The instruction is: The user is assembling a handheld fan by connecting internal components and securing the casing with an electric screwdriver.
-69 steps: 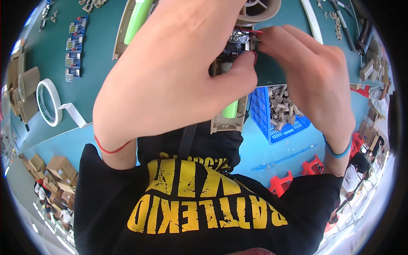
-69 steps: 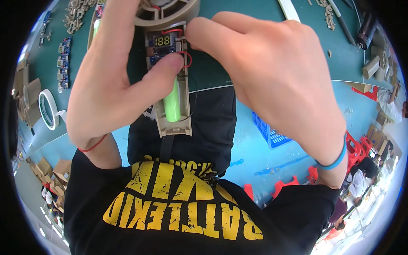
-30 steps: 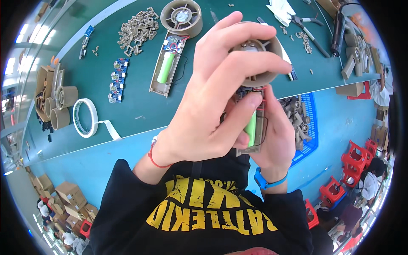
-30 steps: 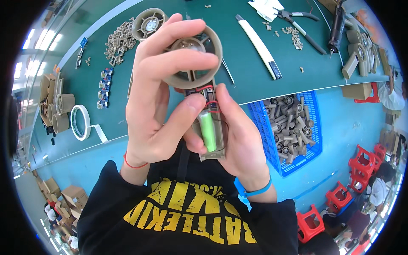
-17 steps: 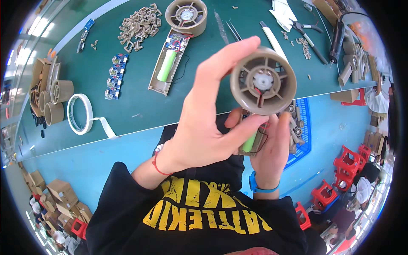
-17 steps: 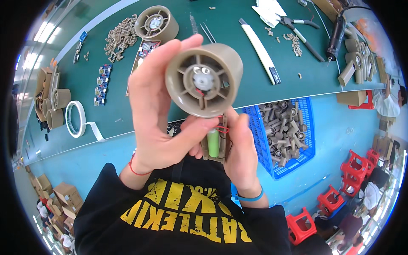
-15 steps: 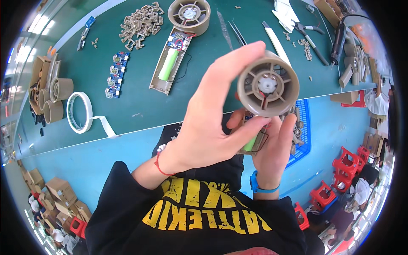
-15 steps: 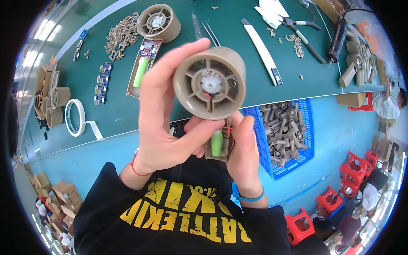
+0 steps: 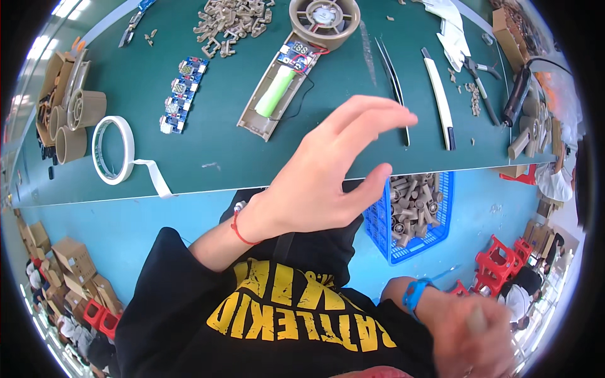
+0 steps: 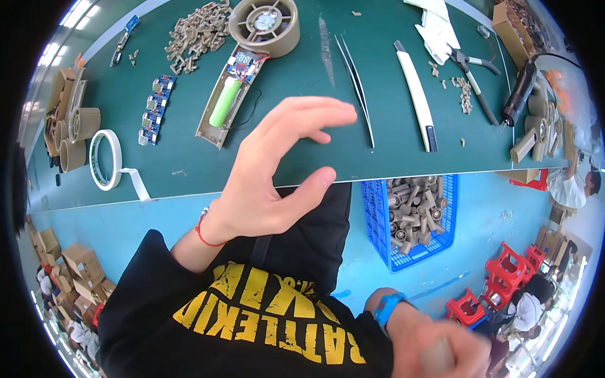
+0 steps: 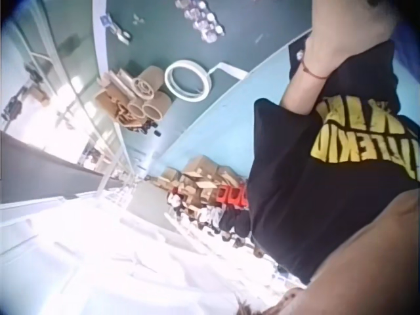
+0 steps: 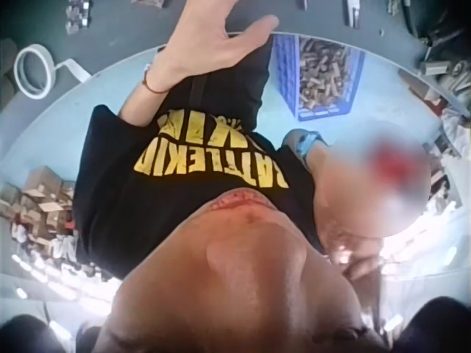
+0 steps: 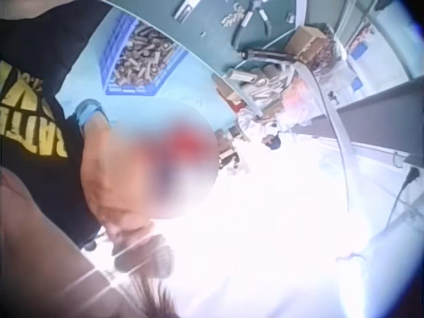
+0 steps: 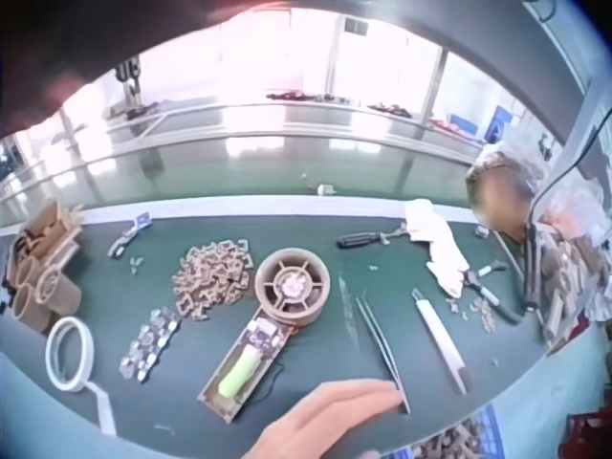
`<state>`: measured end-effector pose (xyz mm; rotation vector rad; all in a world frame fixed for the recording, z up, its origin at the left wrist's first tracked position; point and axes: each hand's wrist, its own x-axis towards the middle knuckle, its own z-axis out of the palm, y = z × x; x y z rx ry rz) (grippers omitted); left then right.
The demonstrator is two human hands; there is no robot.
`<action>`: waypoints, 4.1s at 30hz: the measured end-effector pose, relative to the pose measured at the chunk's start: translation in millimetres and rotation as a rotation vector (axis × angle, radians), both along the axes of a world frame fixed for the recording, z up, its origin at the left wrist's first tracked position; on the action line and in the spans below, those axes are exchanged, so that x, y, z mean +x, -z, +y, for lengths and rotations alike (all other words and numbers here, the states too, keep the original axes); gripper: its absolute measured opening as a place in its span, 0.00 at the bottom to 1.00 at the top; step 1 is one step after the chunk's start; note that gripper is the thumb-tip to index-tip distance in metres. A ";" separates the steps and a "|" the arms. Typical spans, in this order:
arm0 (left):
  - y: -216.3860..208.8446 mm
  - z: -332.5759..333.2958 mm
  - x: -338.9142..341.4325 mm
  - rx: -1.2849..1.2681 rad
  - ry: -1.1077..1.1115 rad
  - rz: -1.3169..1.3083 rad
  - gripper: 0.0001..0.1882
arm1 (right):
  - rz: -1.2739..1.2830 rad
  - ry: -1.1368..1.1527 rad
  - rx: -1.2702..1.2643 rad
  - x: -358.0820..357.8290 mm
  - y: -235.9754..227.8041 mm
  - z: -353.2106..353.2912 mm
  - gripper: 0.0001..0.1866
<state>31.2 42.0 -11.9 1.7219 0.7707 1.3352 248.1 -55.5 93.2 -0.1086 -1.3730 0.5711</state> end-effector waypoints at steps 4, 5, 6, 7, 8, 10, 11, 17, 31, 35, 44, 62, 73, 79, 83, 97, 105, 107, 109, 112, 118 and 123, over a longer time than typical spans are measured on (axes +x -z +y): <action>-1.0 1.4 0.9 -0.026 0.032 -0.010 0.23 | 0.052 0.236 -0.029 -14.8 -1.6 1.7 0.14; -1.1 2.3 1.7 -0.027 0.042 -0.007 0.23 | 0.048 0.230 -0.013 -17.7 -2.2 7.6 0.16; -1.0 4.1 2.7 -0.027 0.053 -0.002 0.22 | 0.045 0.224 0.003 -20.0 -2.8 13.7 0.18; -0.8 7.2 4.0 -0.020 0.063 -0.004 0.22 | 0.042 0.219 0.019 -21.0 -3.0 18.6 0.20; -3.0 4.2 6.0 -0.044 0.077 -0.020 0.22 | 0.037 0.204 0.019 -19.1 -6.2 18.2 0.23; -2.3 1.0 -0.2 -0.075 0.088 -0.035 0.22 | 0.047 0.335 -0.056 11.0 1.0 -2.2 0.24; -3.3 2.2 -4.1 -0.088 0.074 -0.026 0.21 | 0.064 0.462 -0.114 37.6 7.5 -15.8 0.25; -2.6 -1.4 0.6 -0.101 0.082 -0.007 0.20 | 0.222 0.198 0.222 21.5 4.5 -1.6 0.19; -4.7 3.2 -0.5 -0.053 0.081 -0.004 0.17 | -0.020 0.397 0.377 -1.0 -8.0 1.3 0.11; -4.5 2.1 -0.7 -0.080 0.082 0.013 0.16 | 0.051 0.265 0.463 -29.1 -18.3 16.6 0.08; -3.5 1.5 -3.0 -0.083 0.080 0.009 0.15 | -0.357 0.253 0.245 45.5 6.5 -20.6 0.20; -3.3 0.3 -1.0 -0.065 0.077 0.008 0.14 | 0.084 0.187 0.355 -22.0 8.2 11.8 0.06; -2.5 2.0 0.3 -0.071 0.091 0.006 0.14 | 0.011 0.404 0.690 -43.0 -16.8 24.7 0.06; -5.6 -1.6 -9.7 -0.105 0.056 0.003 0.14 | -1.042 0.579 -0.002 73.5 -14.0 -32.6 0.17; -8.5 -0.4 0.9 -0.068 0.127 0.004 0.13 | -0.704 0.416 -0.451 12.7 -4.3 -27.7 0.20; 1.3 -5.8 -9.8 -0.215 0.170 -0.139 0.34 | -0.204 0.016 -1.375 -68.5 75.6 57.7 0.34; 0.6 -9.0 -6.7 -0.226 0.123 -0.069 0.37 | -0.149 -0.052 -1.256 -70.7 83.1 44.6 0.29; -0.6 -9.2 -7.1 -0.230 0.111 -0.074 0.36 | -0.159 -0.067 -1.264 -73.6 83.8 41.0 0.29; -1.0 -9.1 -8.7 -0.245 0.100 -0.084 0.36 | -0.167 -0.107 -1.278 -74.8 82.4 36.8 0.29; -0.6 -8.7 -8.6 -0.254 0.107 -0.095 0.36 | -0.129 -0.131 -1.264 -75.2 82.8 35.6 0.29; -1.1 -8.4 -9.5 -0.289 0.092 -0.121 0.35 | -0.152 -0.212 -1.269 -72.2 86.2 36.6 0.33; -1.4 -8.3 -10.5 -0.304 0.099 -0.120 0.35 | -0.140 -0.226 -1.323 -72.7 83.0 35.9 0.36</action>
